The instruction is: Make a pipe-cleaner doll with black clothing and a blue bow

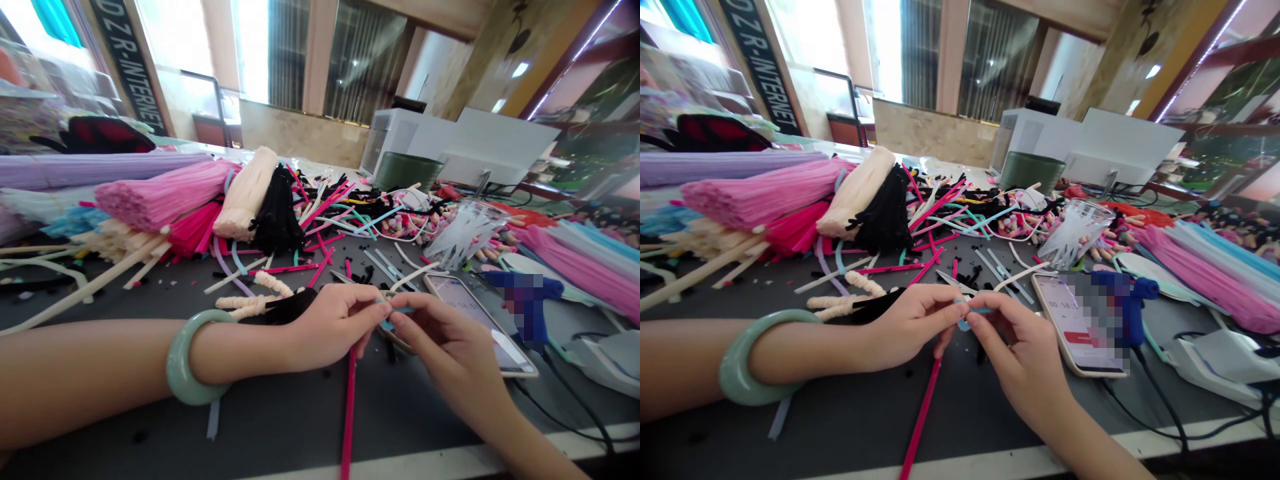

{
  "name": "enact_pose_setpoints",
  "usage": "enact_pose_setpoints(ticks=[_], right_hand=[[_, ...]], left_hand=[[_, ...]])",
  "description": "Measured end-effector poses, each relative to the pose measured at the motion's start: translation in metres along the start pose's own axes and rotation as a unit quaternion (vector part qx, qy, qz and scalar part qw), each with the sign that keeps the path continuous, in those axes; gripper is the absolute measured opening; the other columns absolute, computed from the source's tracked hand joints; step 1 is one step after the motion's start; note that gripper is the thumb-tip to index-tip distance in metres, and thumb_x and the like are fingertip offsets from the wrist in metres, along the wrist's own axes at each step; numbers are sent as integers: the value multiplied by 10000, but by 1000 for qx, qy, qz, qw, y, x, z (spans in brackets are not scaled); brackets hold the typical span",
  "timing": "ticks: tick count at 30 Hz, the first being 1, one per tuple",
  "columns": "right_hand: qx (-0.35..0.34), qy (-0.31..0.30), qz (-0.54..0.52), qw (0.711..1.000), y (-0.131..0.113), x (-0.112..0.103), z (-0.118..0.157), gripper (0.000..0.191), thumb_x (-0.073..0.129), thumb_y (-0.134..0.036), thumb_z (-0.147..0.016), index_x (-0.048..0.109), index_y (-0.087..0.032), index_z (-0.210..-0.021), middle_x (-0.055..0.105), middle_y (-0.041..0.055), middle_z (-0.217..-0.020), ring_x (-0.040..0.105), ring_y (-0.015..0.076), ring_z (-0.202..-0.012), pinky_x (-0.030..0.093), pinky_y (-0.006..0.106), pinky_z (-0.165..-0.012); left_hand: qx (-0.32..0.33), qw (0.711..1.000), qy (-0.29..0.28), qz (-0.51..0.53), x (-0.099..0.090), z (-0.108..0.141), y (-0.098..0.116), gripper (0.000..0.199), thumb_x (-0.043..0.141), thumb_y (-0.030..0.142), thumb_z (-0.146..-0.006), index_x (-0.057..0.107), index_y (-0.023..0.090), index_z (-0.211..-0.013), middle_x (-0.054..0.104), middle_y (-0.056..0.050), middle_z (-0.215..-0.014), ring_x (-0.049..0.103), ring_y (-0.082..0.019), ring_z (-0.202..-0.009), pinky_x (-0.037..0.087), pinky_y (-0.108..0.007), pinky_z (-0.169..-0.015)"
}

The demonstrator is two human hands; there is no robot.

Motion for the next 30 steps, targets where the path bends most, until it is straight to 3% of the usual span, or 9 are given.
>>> enact_pose_setpoints(ticks=[3,7,12,16,19,25,30], right_hand=[[16,-13,-19,1000,2,1,-2,112,628,-299,-841,666,-210,-896,673,5,-760,607,128,-619,492,218,-549],[-1,14,13,1000,-4,-4,0,69,645,-280,-828,670,-215,-828,630,-25,-668,536,92,-537,422,184,-476],[-20,53,-6,998,-9,-10,1,51,639,-257,-831,648,-217,-799,602,-40,-644,493,66,-495,371,151,-422],[-28,59,-46,997,-7,-13,-2,31,655,-226,-819,652,-226,-788,622,-30,-730,565,78,-626,439,137,-534],[-24,47,-78,996,-5,-11,-4,41,663,-213,-817,661,-231,-780,622,-27,-763,573,81,-683,455,135,-591],[39,15,-178,983,6,-3,-4,33,692,-252,-806,672,-237,-783,620,-35,-701,551,68,-610,427,128,-518],[69,4,-187,980,10,-1,-5,70,699,-270,-803,671,-219,-763,611,-29,-682,529,63,-586,408,132,-501]], left_hand=[[-5,1000,9,-11,-1,0,0,313,442,376,-925,514,147,-725,473,47,-472,470,-65,-435,375,-183,-492],[2,1000,3,3,0,1,-1,308,454,380,-922,506,147,-727,477,47,-502,476,-57,-447,373,-174,-485],[19,998,18,63,-1,-1,-3,260,621,396,-825,513,174,-905,543,31,-682,544,-74,-532,439,-189,-510],[40,997,12,71,0,0,-2,320,712,310,-756,511,188,-973,582,12,-779,588,-91,-621,511,-222,-593],[56,997,12,57,1,1,1,249,681,271,-787,532,177,-963,589,15,-765,600,-76,-596,508,-206,-598],[69,995,22,71,-1,1,3,165,643,239,-822,547,152,-925,591,22,-680,613,-74,-557,487,-180,-559],[57,993,11,106,2,1,0,130,634,194,-827,520,146,-867,612,16,-605,652,-109,-578,508,-216,-601]])
Point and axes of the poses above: each hand's wrist, its own z-axis away from the middle knuckle, its own x-axis out of the palm, y = z × x, the point moved 7 cm from there along -z, towards the middle knuckle
